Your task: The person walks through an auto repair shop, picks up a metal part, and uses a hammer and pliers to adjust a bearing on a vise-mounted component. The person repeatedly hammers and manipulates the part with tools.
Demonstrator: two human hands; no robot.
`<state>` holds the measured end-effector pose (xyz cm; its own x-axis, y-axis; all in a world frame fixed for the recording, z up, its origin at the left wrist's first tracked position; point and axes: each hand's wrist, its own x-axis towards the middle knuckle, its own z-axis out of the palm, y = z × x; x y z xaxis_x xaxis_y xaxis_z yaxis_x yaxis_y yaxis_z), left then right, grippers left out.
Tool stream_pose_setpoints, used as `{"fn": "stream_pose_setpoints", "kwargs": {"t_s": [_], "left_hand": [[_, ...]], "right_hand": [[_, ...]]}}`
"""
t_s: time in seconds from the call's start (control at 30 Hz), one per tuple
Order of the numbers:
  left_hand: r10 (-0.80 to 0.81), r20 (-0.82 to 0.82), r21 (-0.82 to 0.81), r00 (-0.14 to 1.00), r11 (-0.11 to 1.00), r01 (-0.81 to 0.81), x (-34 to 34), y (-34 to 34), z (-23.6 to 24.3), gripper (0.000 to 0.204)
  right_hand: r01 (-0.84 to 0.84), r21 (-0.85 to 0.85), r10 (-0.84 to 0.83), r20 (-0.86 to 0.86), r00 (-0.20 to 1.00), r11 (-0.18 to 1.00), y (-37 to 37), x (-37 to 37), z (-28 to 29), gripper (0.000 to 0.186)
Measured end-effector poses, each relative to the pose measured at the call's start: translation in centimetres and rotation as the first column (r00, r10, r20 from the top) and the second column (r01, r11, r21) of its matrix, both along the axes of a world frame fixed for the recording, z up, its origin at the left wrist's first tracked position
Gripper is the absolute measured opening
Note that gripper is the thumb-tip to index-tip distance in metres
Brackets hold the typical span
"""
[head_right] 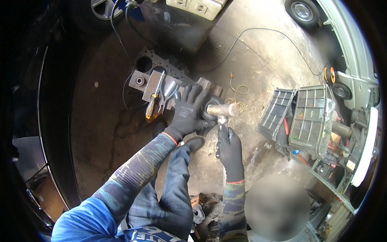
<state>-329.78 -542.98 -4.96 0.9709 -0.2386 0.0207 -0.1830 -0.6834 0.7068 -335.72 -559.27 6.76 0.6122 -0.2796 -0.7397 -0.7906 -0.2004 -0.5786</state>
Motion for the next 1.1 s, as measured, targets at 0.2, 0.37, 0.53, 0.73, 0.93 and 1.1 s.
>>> {"fn": "stream_pose_setpoints", "kwargs": {"t_s": [0.2, 0.37, 0.53, 0.73, 0.93, 1.1], "left_hand": [[-0.020, 0.037, -0.055, 0.999, 0.998, 0.022, 0.3, -0.1, -1.0, 0.108], [0.007, 0.027, -0.056, 1.000, 0.998, -0.006, 0.1, -0.1, -1.3, 0.110], [-0.006, 0.011, -0.046, 1.000, 0.999, 0.006, 0.3, -0.1, -0.8, 0.110], [-0.005, 0.004, -0.035, 1.000, 0.999, 0.005, 0.1, -0.1, -1.1, 0.108], [0.001, 0.012, -0.016, 1.000, 1.000, 0.000, 0.1, 0.0, -0.6, 0.107], [-0.052, -0.110, 0.024, 0.993, 0.998, 0.055, 0.6, 0.1, -0.5, 0.106]], "right_hand": [[0.297, 0.107, -0.305, 0.067, 0.950, 0.949, -0.9, -2.7, 0.7, 0.027], [0.254, 0.020, -0.255, 0.065, 0.965, 0.967, -0.6, -2.6, 2.4, 0.026], [0.046, -0.130, -0.037, 0.070, 0.997, 0.991, 0.4, -0.9, 4.6, 0.031], [-0.116, -0.317, 0.158, 0.109, 0.981, 0.941, 1.3, 0.5, 8.5, 0.033], [-0.403, -0.407, 0.379, -0.141, 0.914, 0.820, 1.9, 2.1, 3.9, 0.046], [-0.379, -0.345, 0.333, -0.187, 0.924, 0.859, 0.6, 2.3, 2.8, 0.048]]}}
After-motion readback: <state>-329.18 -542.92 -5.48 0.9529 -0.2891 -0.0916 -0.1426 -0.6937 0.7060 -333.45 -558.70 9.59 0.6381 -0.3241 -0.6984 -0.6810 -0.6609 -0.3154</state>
